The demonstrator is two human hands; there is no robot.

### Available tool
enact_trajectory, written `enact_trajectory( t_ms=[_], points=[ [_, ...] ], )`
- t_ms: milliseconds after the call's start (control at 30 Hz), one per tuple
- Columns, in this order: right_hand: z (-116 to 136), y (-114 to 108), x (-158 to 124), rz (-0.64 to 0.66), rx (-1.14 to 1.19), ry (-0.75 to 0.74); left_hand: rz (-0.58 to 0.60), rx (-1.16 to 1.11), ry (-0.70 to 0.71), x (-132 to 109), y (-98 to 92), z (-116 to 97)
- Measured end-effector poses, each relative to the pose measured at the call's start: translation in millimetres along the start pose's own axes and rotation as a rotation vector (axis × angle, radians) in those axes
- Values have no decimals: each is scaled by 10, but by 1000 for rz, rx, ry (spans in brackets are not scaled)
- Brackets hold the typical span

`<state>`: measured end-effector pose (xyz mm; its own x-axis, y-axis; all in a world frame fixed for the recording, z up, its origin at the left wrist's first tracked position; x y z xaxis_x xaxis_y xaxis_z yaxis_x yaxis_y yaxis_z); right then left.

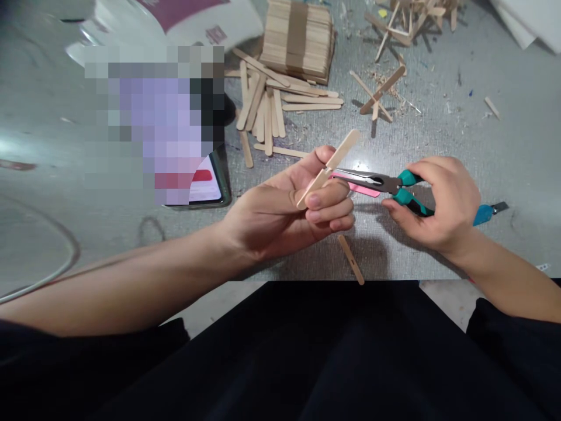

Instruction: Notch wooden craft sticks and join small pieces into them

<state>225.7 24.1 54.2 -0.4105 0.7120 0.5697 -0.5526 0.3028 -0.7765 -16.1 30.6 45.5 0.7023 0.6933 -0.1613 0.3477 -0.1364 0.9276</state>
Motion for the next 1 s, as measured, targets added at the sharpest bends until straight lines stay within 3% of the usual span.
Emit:
enact_trajectory(
  t_ms=[133, 333, 767, 1000],
  points=[
    [0, 8, 5, -74, -41, -57, -3, 45, -1, -6, 7, 15],
    [-11, 7, -12, -86, -74, -64, 16, 93, 21, -1, -18, 50],
    [104, -57, -7, 52, -72, 13, 35, 221, 145, -1, -32, 105],
    [78, -64, 20, 68, 69, 111, -134, 495, 356, -60, -8, 47]
  ],
)
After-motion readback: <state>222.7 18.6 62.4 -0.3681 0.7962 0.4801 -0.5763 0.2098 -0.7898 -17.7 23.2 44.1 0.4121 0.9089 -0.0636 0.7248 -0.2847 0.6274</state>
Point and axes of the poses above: each hand's wrist, its own x-axis towards the middle knuckle, its own y-axis out of the palm, z = x × y, the point moved 2 cm from there along x, towards the middle knuckle, and after that the axes turned 2 degrees about z, right-handed, at the moved point
